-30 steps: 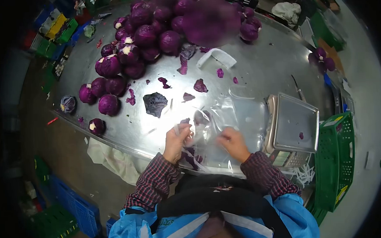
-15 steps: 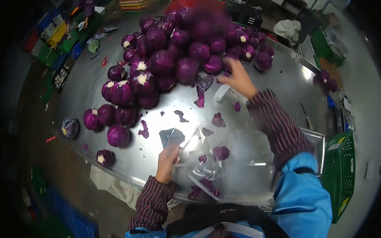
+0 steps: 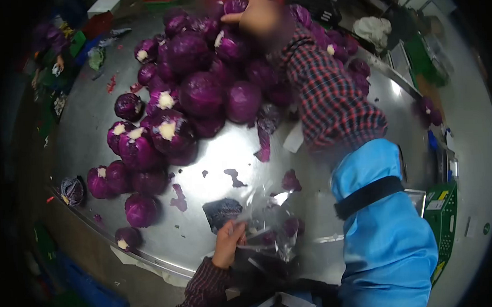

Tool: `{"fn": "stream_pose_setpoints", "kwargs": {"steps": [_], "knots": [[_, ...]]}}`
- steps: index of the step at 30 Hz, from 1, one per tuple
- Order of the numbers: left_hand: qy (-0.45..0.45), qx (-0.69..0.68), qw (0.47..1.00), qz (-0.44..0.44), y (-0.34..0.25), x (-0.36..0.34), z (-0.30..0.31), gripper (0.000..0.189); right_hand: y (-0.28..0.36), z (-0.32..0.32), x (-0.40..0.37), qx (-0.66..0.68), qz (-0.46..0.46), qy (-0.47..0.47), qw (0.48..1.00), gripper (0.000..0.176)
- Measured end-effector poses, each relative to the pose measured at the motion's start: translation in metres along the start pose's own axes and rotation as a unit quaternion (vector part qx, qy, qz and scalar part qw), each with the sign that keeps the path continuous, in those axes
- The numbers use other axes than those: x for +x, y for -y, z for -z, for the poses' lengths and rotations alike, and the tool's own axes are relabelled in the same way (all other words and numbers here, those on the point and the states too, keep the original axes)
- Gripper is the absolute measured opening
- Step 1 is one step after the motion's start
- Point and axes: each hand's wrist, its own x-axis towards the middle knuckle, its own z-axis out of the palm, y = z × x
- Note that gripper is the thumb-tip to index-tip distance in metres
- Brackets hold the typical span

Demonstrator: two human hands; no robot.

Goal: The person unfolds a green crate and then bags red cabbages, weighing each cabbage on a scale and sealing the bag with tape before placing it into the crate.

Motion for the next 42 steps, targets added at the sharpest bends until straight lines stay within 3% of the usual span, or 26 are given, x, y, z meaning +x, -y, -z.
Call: {"fn": "stream_pose_setpoints", "kwargs": {"steps": [1, 3, 4, 6, 7, 8, 11, 13, 15, 16, 18, 19, 21, 22, 26, 28, 29, 31, 32, 33, 35, 37, 39, 40, 41, 42], "knots": [[-0.002, 0.002, 1.0, 0.014, 0.0, -0.001, -0.002, 0.018, 0.001, 0.014, -0.004, 0.09, 0.047, 0.002, 0.995, 0.075], [-0.026, 0.03, 0.997, -0.06, -0.005, 0.007, -0.012, 0.023, 0.008, 0.043, -0.04, 0.216, -0.059, 0.019, 0.974, 0.064], [-0.024, 0.031, 0.998, -0.049, -0.009, 0.007, -0.019, 0.023, 0.013, 0.062, -0.07, 0.371, -0.106, 0.042, 0.922, 0.056], [-0.047, 0.059, 0.99, -0.12, -0.021, 0.008, -0.032, 0.031, 0.019, 0.098, -0.132, 0.667, -0.272, 0.07, 0.69, 0.047], [-0.045, 0.061, 0.99, -0.115, -0.025, 0.011, -0.037, 0.031, 0.031, 0.118, -0.166, 0.644, -0.34, 0.046, 0.684, 0.059], [-0.035, 0.088, 0.988, -0.125, -0.027, 0.012, -0.042, 0.03, 0.028, 0.139, -0.205, 0.697, -0.364, 0.091, 0.611, 0.073], [0.005, 0.162, 0.977, -0.136, -0.018, 0.017, -0.055, 0.027, 0.073, 0.189, -0.297, 0.72, -0.392, 0.224, 0.527, 0.115], [0.018, 0.182, 0.972, -0.15, -0.017, 0.012, -0.071, 0.023, 0.111, 0.212, -0.339, 0.722, -0.443, 0.233, 0.478, 0.113], [0.018, 0.121, 0.982, -0.145, -0.02, -0.002, -0.095, 0.024, 0.116, 0.218, -0.396, 0.756, -0.518, 0.159, 0.367, 0.082], [0.012, 0.156, 0.971, -0.18, -0.015, 0.0, -0.094, 0.024, 0.118, 0.223, -0.408, 0.76, -0.515, 0.152, 0.368, 0.082], [-0.012, 0.179, 0.967, -0.178, -0.024, -0.023, -0.109, 0.023, 0.124, 0.229, -0.416, 0.719, -0.439, 0.218, 0.492, 0.066], [-0.044, 0.194, 0.963, -0.182, -0.034, -0.032, -0.117, 0.022, 0.125, 0.232, -0.42, 0.724, -0.424, 0.224, 0.496, 0.066], [0.021, 0.348, 0.823, -0.448, -0.013, -0.037, -0.125, 0.014, 0.13, 0.231, -0.438, 0.559, -0.489, 0.202, 0.638, 0.061], [0.006, 0.373, 0.837, -0.4, -0.012, -0.057, -0.138, 0.01, 0.126, 0.228, -0.448, 0.492, -0.473, 0.205, 0.702, 0.068], [-0.013, 0.328, 0.841, -0.429, 0.004, -0.073, -0.132, 0.01, 0.108, 0.24, -0.458, 0.472, -0.528, 0.199, 0.677, 0.084], [-0.041, 0.319, 0.835, -0.447, 0.005, -0.071, -0.125, 0.011, 0.09, 0.253, -0.46, 0.695, -0.589, 0.267, 0.314, 0.095], [-0.04, 0.287, 0.87, -0.398, 0.01, -0.064, -0.116, 0.012, 0.097, 0.249, -0.465, 0.693, -0.588, 0.271, 0.316, 0.095], [-0.038, 0.252, 0.904, -0.343, 0.016, -0.065, -0.111, 0.014, 0.123, 0.237, -0.474, 0.554, -0.459, 0.25, 0.648, 0.112], [-0.008, 0.23, 0.91, -0.344, 0.019, -0.066, -0.115, 0.016, 0.127, 0.234, -0.475, 0.441, -0.281, 0.316, 0.792, 0.127], [0.023, 0.209, 0.915, -0.345, 0.019, -0.067, -0.118, 0.018, 0.129, 0.23, -0.475, 0.44, -0.283, 0.314, 0.792, 0.127], [0.033, 0.147, 0.941, -0.303, 0.017, -0.061, -0.115, 0.018, 0.129, 0.222, -0.467, 0.207, -0.211, 0.386, 0.874, 0.133], [-0.014, 0.048, 0.953, -0.3, 0.012, -0.05, -0.098, 0.017, 0.138, 0.234, -0.43, 0.177, -0.312, 0.433, 0.827, 0.12], [-0.012, 0.022, 0.958, -0.284, -0.014, -0.055, -0.085, 0.014, 0.145, 0.248, -0.403, 0.132, -0.233, 0.408, 0.873, 0.1], [-0.007, 0.051, 0.958, -0.281, -0.023, -0.051, -0.085, 0.013, 0.153, 0.252, -0.395, 0.084, -0.177, 0.4, 0.895, 0.069], [-0.001, 0.084, 0.957, -0.277, -0.031, -0.05, -0.085, 0.013, 0.154, 0.252, -0.394, 0.085, -0.182, 0.405, 0.892, 0.069], [0.0, 0.084, 0.957, -0.277, -0.037, -0.056, -0.086, 0.013, 0.152, 0.249, -0.39, 0.109, -0.04, 0.386, 0.915, 0.058]]}}
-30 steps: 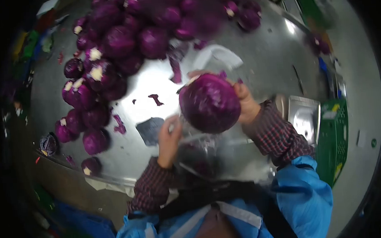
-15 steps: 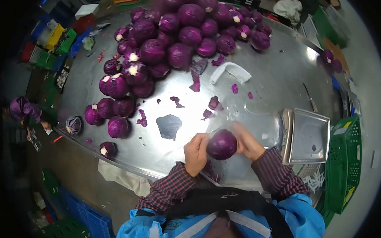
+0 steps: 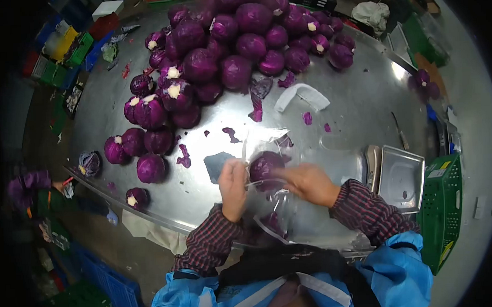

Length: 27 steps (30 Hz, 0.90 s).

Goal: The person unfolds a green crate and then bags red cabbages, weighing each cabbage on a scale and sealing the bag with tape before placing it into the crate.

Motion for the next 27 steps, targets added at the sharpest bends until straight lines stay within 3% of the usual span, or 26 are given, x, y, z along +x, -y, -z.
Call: {"fn": "stream_pose_setpoints", "kwargs": {"steps": [1, 2, 3, 5, 6, 7, 9, 10, 11, 13, 14, 15, 16, 17, 18, 19, 20, 21, 23, 25, 26, 27], "knots": [[0.002, 0.1, 0.989, -0.106, -0.013, 0.002, -0.002, 0.014, -0.001, 0.007, 0.014, -0.041, 0.148, -0.01, 0.988, 0.046], [0.0, 0.198, 0.958, -0.209, -0.022, 0.009, -0.003, 0.014, 0.01, 0.021, 0.018, -0.002, 0.131, -0.003, 0.991, 0.027], [-0.005, 0.193, 0.959, -0.206, -0.026, 0.012, -0.005, 0.014, 0.006, 0.025, 0.023, -0.004, 0.13, 0.005, 0.991, 0.027], [-0.003, -0.04, 0.998, -0.047, -0.033, 0.02, -0.004, 0.012, -0.001, 0.027, 0.028, 0.093, 0.129, 0.002, 0.987, 0.024], [-0.013, -0.038, 0.997, -0.06, -0.036, 0.022, 0.003, 0.012, 0.007, 0.04, 0.025, 0.173, 0.047, 0.013, 0.984, 0.021], [-0.011, -0.043, 0.997, -0.068, -0.035, 0.019, 0.006, 0.012, 0.009, 0.05, 0.033, 0.164, 0.052, 0.011, 0.985, 0.021], [0.042, -0.016, 0.993, -0.112, -0.032, -0.001, 0.011, 0.011, 0.013, 0.056, 0.039, 0.283, 0.166, 0.042, 0.944, 0.019], [0.01, 0.138, 0.985, -0.1, -0.042, 0.008, 0.013, 0.012, 0.008, 0.059, 0.049, 0.215, 0.094, 0.14, 0.962, 0.017], [0.015, 0.139, 0.986, -0.094, -0.039, 0.004, 0.017, 0.012, 0.011, 0.055, 0.052, 0.219, 0.087, 0.137, 0.962, 0.017], [-0.071, 0.017, 0.996, -0.049, -0.027, 0.004, 0.025, 0.012, 0.009, 0.056, 0.081, 0.278, 0.182, 0.185, 0.925, 0.021], [-0.036, 0.083, 0.986, -0.143, -0.031, -0.002, 0.027, 0.013, 0.011, 0.064, 0.093, 0.352, 0.15, 0.264, 0.885, 0.023], [-0.037, 0.08, 0.988, -0.13, -0.026, -0.004, 0.027, 0.013, 0.014, 0.071, 0.111, 0.328, 0.085, 0.323, 0.884, 0.023], [-0.03, 0.063, 0.996, -0.047, -0.019, -0.002, 0.028, 0.012, 0.011, 0.081, 0.141, 0.299, 0.025, 0.38, 0.875, 0.023], [-0.021, 0.048, 0.998, 0.028, -0.013, 0.005, 0.028, 0.012, -0.021, 0.068, 0.167, 0.115, 0.215, 0.226, 0.943, 0.026], [-0.059, 0.114, 0.992, -0.017, -0.004, 0.005, 0.026, 0.013, -0.026, 0.077, 0.202, -0.07, 0.206, 0.09, 0.972, 0.026], [-0.048, 0.13, 0.99, -0.013, 0.001, -0.007, 0.029, 0.009, -0.061, 0.077, 0.253, -0.151, 0.298, -0.049, 0.941, 0.029], [-0.037, 0.094, 0.995, -0.013, 0.007, -0.01, 0.03, 0.006, -0.076, 0.079, 0.295, -0.112, 0.258, -0.173, 0.944, 0.038], [-0.033, 0.059, 0.998, -0.008, 0.01, -0.013, 0.03, 0.005, -0.089, 0.081, 0.329, -0.21, 0.192, -0.266, 0.921, 0.051], [-0.054, 0.054, 0.997, 0.007, 0.004, -0.014, 0.029, 0.007, -0.119, 0.081, 0.392, -0.297, 0.175, -0.31, 0.886, 0.066], [-0.075, 0.051, 0.996, 0.026, -0.001, -0.011, 0.032, 0.011, -0.125, 0.072, 0.425, -0.32, 0.097, -0.246, 0.91, 0.078], [-0.085, 0.028, 0.995, 0.035, -0.004, -0.011, 0.033, 0.018, -0.125, 0.07, 0.433, -0.296, 0.06, -0.212, 0.929, 0.092], [-0.099, 0.004, 0.994, 0.048, -0.007, -0.015, 0.034, 0.026, -0.135, 0.068, 0.436, -0.294, 0.101, -0.243, 0.919, 0.094]]}}
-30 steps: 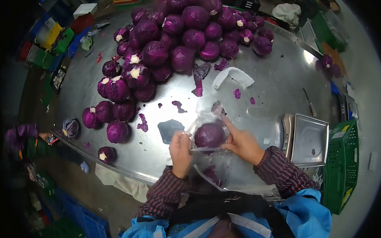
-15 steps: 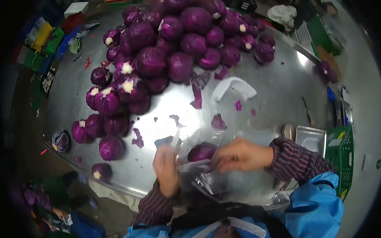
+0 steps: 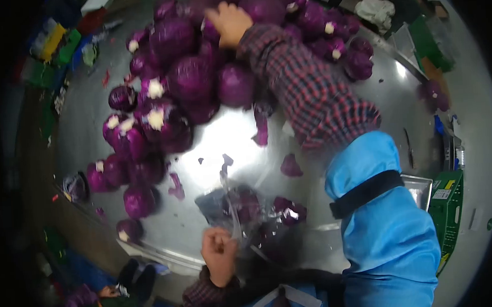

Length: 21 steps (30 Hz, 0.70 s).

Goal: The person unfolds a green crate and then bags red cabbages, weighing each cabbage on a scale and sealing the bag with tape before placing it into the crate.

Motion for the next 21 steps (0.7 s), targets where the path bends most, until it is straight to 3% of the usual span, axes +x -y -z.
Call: {"fn": "stream_pose_setpoints", "kwargs": {"steps": [1, 2, 3, 5, 6, 7, 9, 10, 11, 12, 13, 14, 15, 16, 18, 20, 21], "knots": [[-0.037, -0.002, 0.998, 0.044, -0.005, 0.001, 0.002, 0.036, -0.006, -0.002, -0.002, -0.007, -0.002, 0.003, 1.0, 0.094], [-0.053, -0.006, 0.998, 0.044, -0.006, 0.002, 0.005, 0.041, 0.011, 0.037, -0.009, 0.046, -0.015, 0.032, 0.998, 0.065], [-0.053, -0.049, 0.995, 0.067, -0.012, 0.0, 0.006, 0.044, 0.011, 0.036, -0.015, 0.075, 0.031, -0.032, 0.996, 0.064], [-0.06, 0.015, 0.996, 0.065, -0.023, 0.002, 0.013, 0.045, 0.032, 0.052, -0.038, 0.222, -0.042, -0.08, 0.971, 0.076], [-0.069, 0.043, 0.996, 0.04, -0.021, 0.002, 0.016, 0.038, 0.048, 0.066, -0.051, 0.405, -0.119, -0.057, 0.905, 0.078], [-0.078, 0.035, 0.995, 0.056, -0.022, 0.002, 0.02, 0.032, 0.068, 0.082, -0.066, 0.58, -0.129, -0.046, 0.803, 0.077], [-0.085, 0.025, 0.994, 0.064, -0.02, 0.006, 0.024, 0.026, 0.104, 0.127, -0.101, 0.733, -0.14, 0.036, 0.665, 0.077], [-0.09, 0.028, 0.995, 0.038, -0.012, 0.007, 0.027, 0.019, 0.12, 0.137, -0.118, 0.727, -0.08, 0.031, 0.681, 0.079], [-0.093, 0.031, 0.995, 0.014, -0.009, 0.004, 0.028, 0.014, 0.127, 0.163, -0.144, 0.681, -0.194, 0.219, 0.671, 0.1], [-0.09, 0.032, 0.995, 0.011, -0.011, 0.002, 0.026, 0.014, 0.14, 0.159, -0.165, 0.677, -0.092, 0.189, 0.706, 0.109], [-0.075, -0.011, 0.997, 0.012, -0.012, -0.001, 0.023, 0.013, 0.158, 0.159, -0.172, 0.678, 0.066, 0.179, 0.71, 0.114], [-0.058, -0.054, 0.997, 0.012, -0.014, -0.002, 0.019, 0.014, 0.181, 0.161, -0.185, 0.747, 0.029, 0.223, 0.626, 0.111], [-0.079, -0.062, 0.995, -0.01, -0.01, -0.002, 0.015, 0.017, 0.198, 0.158, -0.197, 0.735, 0.014, 0.283, 0.616, 0.108], [-0.087, -0.094, 0.992, 0.005, -0.005, -0.005, 0.017, 0.017, 0.207, 0.149, -0.207, 0.73, -0.015, 0.374, 0.572, 0.107], [-0.109, -0.135, 0.984, -0.044, 0.008, -0.006, 0.024, 0.016, 0.212, 0.132, -0.23, 0.677, -0.009, 0.422, 0.603, 0.097], [-0.164, -0.131, 0.975, -0.067, 0.008, -0.011, 0.021, 0.014, 0.212, 0.137, -0.254, 0.686, -0.061, 0.504, 0.522, 0.086], [-0.16, -0.063, 0.979, -0.112, 0.016, -0.018, 0.022, 0.013, 0.211, 0.141, -0.263, 0.681, -0.059, 0.51, 0.522, 0.086]]}}
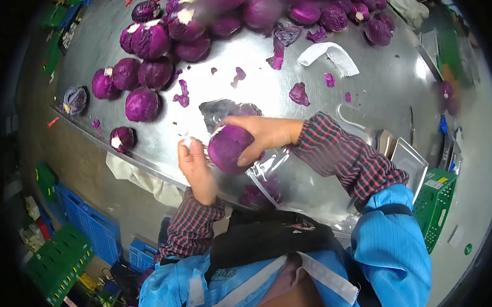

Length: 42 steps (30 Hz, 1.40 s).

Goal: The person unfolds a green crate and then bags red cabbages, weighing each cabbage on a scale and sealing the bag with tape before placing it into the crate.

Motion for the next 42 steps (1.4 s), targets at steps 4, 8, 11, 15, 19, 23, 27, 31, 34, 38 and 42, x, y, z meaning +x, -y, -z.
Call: {"fn": "stream_pose_setpoints", "kwargs": {"steps": [4, 8, 11, 15, 19, 23, 27, 31, 34, 38, 42], "knots": [[0.02, 0.078, 0.994, -0.071, 0.007, -0.043, 0.011, 0.013, 0.003, -0.024, -0.012, 0.152, -0.201, -0.1, 0.962, 0.071], [0.036, 0.039, 0.997, -0.063, 0.002, -0.047, 0.014, 0.012, -0.02, -0.06, -0.013, -0.309, -0.025, -0.281, 0.908, 0.083], [0.034, 0.024, 0.997, -0.058, -0.007, -0.046, 0.024, 0.014, -0.027, -0.059, -0.03, -0.458, 0.012, -0.269, 0.847, 0.079], [0.038, 0.067, 0.996, 0.053, -0.011, -0.034, 0.045, 0.014, -0.049, -0.051, -0.05, -0.617, -0.035, -0.194, 0.762, 0.028], [0.129, 0.433, 0.891, 0.04, 0.015, 0.012, 0.069, 0.029, -0.066, -0.065, -0.057, -0.621, 0.078, -0.244, 0.741, 0.012], [0.154, 0.393, 0.906, 0.033, 0.004, 0.013, 0.052, 0.036, -0.077, -0.073, -0.068, -0.63, 0.071, -0.267, 0.725, 0.012], [0.283, 0.611, 0.717, -0.182, 0.012, 0.028, 0.032, 0.03, -0.08, -0.081, -0.083, -0.574, 0.114, -0.308, 0.75, 0.009], [0.289, 0.495, 0.777, -0.26, -0.039, -0.015, -0.007, 0.018, -0.043, -0.101, -0.125, -0.586, 0.161, -0.353, 0.712, 0.009], [0.333, 0.311, 0.878, -0.149, -0.063, -0.04, -0.022, 0.011, -0.016, -0.114, -0.169, -0.578, 0.21, -0.408, 0.674, 0.011], [0.383, 0.173, 0.907, -0.009, -0.052, -0.055, -0.049, 0.011, -0.008, -0.139, -0.221, -0.577, 0.171, -0.435, 0.67, 0.014], [0.377, 0.076, 0.921, -0.061, -0.053, -0.1, -0.064, 0.022, -0.018, -0.122, -0.269, -0.638, 0.137, -0.451, 0.609, 0.014]]}}
